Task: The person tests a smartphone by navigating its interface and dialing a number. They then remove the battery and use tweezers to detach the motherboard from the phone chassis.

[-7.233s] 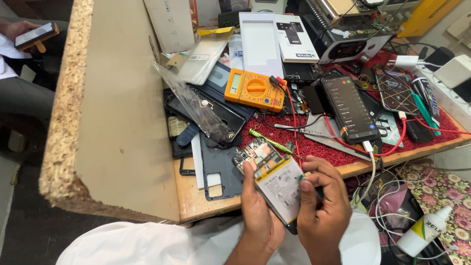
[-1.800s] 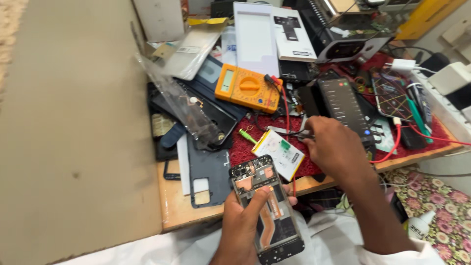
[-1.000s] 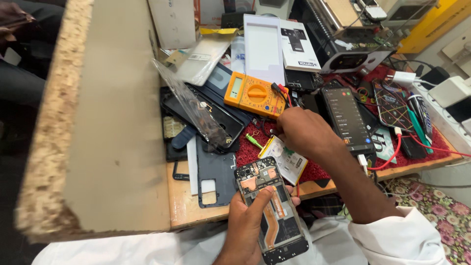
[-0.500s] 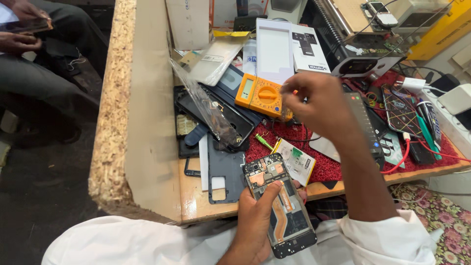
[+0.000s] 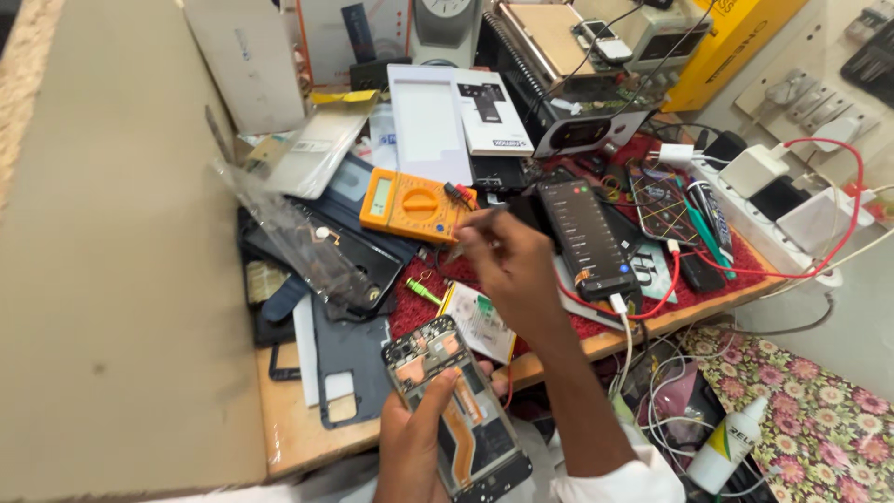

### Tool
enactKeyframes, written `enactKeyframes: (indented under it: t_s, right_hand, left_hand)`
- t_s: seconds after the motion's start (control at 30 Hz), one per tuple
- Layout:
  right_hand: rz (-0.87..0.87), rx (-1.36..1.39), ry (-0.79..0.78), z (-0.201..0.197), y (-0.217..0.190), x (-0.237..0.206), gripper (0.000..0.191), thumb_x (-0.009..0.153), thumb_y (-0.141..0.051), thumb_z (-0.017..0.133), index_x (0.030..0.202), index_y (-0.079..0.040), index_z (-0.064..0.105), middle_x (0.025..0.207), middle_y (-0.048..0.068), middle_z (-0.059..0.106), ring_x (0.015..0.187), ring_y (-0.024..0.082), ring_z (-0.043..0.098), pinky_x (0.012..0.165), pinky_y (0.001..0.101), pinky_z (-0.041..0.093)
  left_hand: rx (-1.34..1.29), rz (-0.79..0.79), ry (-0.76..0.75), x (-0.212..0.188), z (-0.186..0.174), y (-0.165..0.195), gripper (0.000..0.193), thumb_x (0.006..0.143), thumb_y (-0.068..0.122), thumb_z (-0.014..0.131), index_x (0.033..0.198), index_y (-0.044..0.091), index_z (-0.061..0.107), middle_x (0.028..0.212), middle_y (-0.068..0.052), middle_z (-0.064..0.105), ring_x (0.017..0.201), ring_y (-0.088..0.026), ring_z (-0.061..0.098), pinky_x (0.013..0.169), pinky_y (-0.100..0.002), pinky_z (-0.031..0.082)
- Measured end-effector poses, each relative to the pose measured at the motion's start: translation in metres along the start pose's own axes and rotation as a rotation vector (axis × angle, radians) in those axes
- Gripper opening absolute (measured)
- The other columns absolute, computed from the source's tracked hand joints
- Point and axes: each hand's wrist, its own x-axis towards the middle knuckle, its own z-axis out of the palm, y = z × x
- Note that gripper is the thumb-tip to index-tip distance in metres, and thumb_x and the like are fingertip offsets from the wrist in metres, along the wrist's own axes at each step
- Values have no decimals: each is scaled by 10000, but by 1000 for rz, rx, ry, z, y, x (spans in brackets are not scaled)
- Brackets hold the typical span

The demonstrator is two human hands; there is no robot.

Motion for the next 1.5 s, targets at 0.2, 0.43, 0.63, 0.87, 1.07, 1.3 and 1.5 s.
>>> enactKeyframes:
  t_s: [0.2,0.43,0.63,0.87,1.07,1.3,1.5]
  right_hand:
    - [112,641,361,-120,13,-4,167,1142,-176,470,1123,-106,620,1090,133,713,1042,261,729,842,443,633]
    - [408,547,248,-206,60,25,207,1070,-228,521,1113,-48,613,918,153,696,460,92,386,431,262,344]
    - [371,747,96,-200,39,37,329,1124,-272,499,1194,16,642,956,195,725,390,37,299,373,209,279]
    - [309,577,54,-182,13,35,301,1111,-245,487,1168,11,636,938,219,716,377,40,306,365,218,263]
    - [329,344,87,-172,27,44,276,1066,-233,506,1127,-1,641,931,211,735,384,30,334,352,207,243]
    - [409,165,101,-166,58,54,274,1056,-251,514,1106,-10,636,912,186,759,380,3,301,342,211,203]
    - [368,78,82,-165,76,53,274,1067,-265,524,1099,-23,649,906,153,764,422,-7,310,379,200,218]
  left_hand:
    - [64,-32,20,14,-19,-4,438,851,91,585,1267,-47,578,965,-318,749,825,-417,789,730,-539,676]
    - [83,-142,36,23,-44,-11,507,858,64,562,1357,9,492,1018,-380,721,863,-482,775,763,-593,662]
    - [69,-173,90,24,-49,-12,523,829,58,552,1349,52,497,1058,-378,713,854,-491,775,741,-603,635]
    - [49,-135,53,18,-42,-9,498,847,57,557,1340,16,496,1062,-380,708,860,-479,772,759,-597,670]
    - [192,-145,80,18,-33,-3,478,860,75,533,1332,6,514,995,-360,737,851,-453,789,750,-562,679]
    - [200,-114,87,13,-22,2,477,851,88,550,1315,-20,529,945,-351,744,838,-439,794,725,-555,678]
    - [172,-88,97,11,-19,0,481,836,89,560,1304,-23,558,928,-352,748,825,-437,795,734,-552,681]
